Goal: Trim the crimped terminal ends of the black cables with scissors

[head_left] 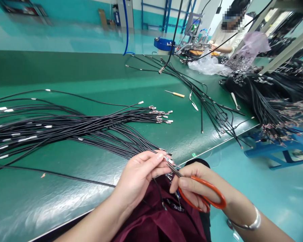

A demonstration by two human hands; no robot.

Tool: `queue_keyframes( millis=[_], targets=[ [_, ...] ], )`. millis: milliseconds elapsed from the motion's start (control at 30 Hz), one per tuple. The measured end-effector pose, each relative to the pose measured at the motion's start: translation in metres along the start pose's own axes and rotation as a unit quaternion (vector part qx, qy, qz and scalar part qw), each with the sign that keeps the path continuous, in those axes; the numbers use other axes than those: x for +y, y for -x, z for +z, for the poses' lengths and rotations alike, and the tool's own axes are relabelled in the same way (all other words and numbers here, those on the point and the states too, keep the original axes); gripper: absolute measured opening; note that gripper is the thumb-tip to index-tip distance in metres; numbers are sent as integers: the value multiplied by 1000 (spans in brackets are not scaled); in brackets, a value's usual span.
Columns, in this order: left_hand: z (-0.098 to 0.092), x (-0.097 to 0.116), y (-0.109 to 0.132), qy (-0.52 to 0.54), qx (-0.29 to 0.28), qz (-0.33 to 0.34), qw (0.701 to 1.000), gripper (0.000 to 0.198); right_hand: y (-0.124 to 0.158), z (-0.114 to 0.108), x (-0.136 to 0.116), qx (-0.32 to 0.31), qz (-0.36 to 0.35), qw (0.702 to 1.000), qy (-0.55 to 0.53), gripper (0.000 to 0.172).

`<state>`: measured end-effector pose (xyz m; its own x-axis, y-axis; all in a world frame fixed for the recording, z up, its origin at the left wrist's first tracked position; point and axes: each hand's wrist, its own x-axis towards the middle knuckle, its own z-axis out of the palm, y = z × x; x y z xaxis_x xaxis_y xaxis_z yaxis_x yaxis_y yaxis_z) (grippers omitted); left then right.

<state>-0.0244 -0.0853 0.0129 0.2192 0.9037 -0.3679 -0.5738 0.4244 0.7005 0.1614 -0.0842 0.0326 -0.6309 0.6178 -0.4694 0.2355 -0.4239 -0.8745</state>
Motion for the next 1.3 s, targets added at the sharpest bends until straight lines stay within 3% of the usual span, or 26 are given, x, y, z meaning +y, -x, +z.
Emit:
queue_keyframes(
  millis=[1300],
  targets=[
    [4, 1, 1, -27, 60, 3, 998, 15, -8, -2, 3, 58, 12, 993, 100, 48]
  ],
)
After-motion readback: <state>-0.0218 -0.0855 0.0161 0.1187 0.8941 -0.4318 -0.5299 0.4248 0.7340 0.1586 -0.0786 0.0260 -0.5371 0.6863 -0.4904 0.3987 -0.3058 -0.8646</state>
